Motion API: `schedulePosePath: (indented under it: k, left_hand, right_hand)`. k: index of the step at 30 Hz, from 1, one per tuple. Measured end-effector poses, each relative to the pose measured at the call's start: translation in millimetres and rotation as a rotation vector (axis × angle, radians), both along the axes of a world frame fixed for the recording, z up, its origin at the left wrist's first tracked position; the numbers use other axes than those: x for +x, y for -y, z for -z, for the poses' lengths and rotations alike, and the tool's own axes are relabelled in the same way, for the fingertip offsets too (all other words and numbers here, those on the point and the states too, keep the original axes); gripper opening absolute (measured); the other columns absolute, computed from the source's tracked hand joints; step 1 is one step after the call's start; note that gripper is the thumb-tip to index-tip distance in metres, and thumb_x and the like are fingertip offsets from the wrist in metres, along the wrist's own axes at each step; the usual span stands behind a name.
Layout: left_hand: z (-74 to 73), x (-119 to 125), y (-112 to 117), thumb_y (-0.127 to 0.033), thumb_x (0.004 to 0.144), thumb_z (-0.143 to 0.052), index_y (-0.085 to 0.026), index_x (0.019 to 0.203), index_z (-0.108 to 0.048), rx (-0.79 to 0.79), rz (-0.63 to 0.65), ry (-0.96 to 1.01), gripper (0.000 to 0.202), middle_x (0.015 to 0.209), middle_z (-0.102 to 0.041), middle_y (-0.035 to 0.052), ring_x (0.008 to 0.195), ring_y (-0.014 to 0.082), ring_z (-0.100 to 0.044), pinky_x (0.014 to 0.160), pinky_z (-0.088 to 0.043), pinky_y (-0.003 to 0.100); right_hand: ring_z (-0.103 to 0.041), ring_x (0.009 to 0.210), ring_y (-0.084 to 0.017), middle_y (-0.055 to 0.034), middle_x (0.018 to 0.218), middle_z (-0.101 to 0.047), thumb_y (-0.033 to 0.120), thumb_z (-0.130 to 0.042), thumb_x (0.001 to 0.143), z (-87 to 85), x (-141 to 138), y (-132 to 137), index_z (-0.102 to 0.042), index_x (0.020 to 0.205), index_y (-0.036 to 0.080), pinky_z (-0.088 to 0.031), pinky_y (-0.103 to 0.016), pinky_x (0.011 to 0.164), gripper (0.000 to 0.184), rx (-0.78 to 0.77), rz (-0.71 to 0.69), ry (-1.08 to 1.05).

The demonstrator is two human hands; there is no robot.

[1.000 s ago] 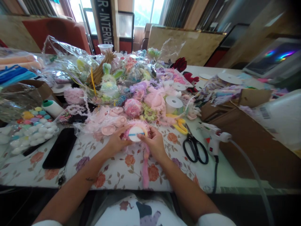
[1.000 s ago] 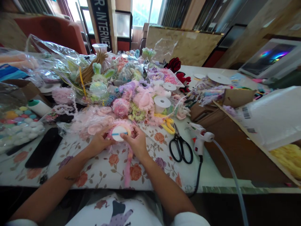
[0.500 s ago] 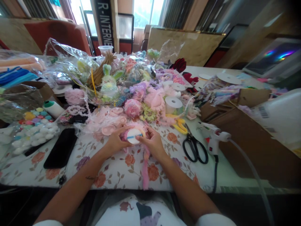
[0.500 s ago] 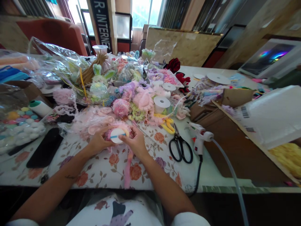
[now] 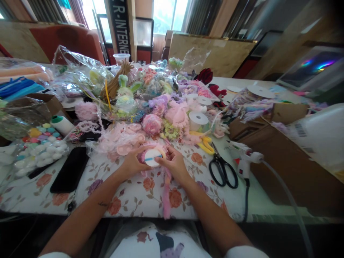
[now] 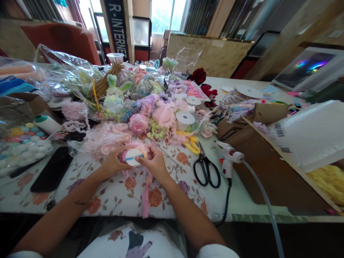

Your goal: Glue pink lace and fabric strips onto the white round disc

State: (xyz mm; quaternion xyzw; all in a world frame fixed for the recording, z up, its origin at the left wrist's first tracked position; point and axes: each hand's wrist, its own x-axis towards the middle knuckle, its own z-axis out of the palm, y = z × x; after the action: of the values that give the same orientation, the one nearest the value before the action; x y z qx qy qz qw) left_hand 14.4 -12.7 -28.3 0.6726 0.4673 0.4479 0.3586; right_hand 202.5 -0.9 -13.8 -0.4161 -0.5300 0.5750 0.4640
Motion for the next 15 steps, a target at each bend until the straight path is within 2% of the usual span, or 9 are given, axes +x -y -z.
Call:
schedulePosePath:
  k: [3, 7, 10, 13, 15]
  left_hand:
    - [-0.5, 2.1, 2.1, -0.030, 0.061, -0.084, -0.029, 0.125, -0.062, 0.048, -0.011, -0.062, 0.067, 0.130, -0.051, 0.0088, 0.125, 0.0293, -0.048, 0.105, -0.042, 0.043]
    - [-3.3, 5.6, 4.4, -0.032, 0.072, -0.076, -0.029, 0.130, -0.055, 0.242, -0.062, -0.179, 0.061, 0.139, -0.044, 0.0106, 0.133, 0.0294, -0.039, 0.110, -0.035, 0.047]
    - [-6.8, 7.1, 5.9, -0.034, 0.072, -0.076, -0.025, 0.121, -0.056, 0.380, -0.125, -0.233, 0.054, 0.133, -0.046, 0.0125, 0.130, 0.0292, -0.042, 0.109, -0.036, 0.049]
    - [-9.5, 7.5, 8.4, -0.032, 0.071, -0.077, -0.022, 0.105, -0.060, 0.495, -0.292, -0.273, 0.040, 0.125, -0.051, 0.0116, 0.123, 0.0288, -0.046, 0.105, -0.039, 0.049]
    - [-9.6, 8.1, 10.4, -0.027, 0.074, -0.074, -0.023, 0.099, -0.062, 0.568, -0.374, -0.294, 0.029, 0.113, -0.057, 0.0090, 0.112, 0.0258, -0.053, 0.100, -0.044, 0.045]
  right_hand:
    - [-0.067, 0.080, -0.022, -0.0036, 0.088, -0.071, 0.039, -0.083, 0.061, -2.1, 0.4, -1.2, -0.067, 0.095, 0.019, -0.055, -0.034, 0.076, 0.043, 0.011, -0.003, -0.014]
    - [-0.067, 0.084, -0.023, -0.0036, 0.092, -0.071, 0.039, -0.082, 0.062, -1.3, 1.7, -2.2, -0.067, 0.101, 0.021, -0.055, -0.036, 0.080, 0.046, 0.096, 0.028, 0.043]
    - [-0.064, 0.099, -0.026, -0.0049, 0.106, -0.069, 0.035, -0.081, 0.065, 2.2, 3.2, -1.9, -0.066, 0.109, 0.023, -0.051, -0.039, 0.090, 0.049, 0.250, 0.137, 0.196]
    - [-0.059, 0.112, -0.027, -0.0049, 0.117, -0.066, 0.031, -0.077, 0.070, 5.3, 4.7, -0.8, -0.063, 0.116, 0.026, -0.045, -0.041, 0.099, 0.048, 0.389, 0.216, 0.336]
    - [-0.058, 0.115, -0.026, -0.0049, 0.122, -0.065, 0.031, -0.075, 0.073, 6.3, 5.1, 0.2, -0.061, 0.119, 0.028, -0.044, -0.041, 0.101, 0.048, 0.439, 0.243, 0.387]
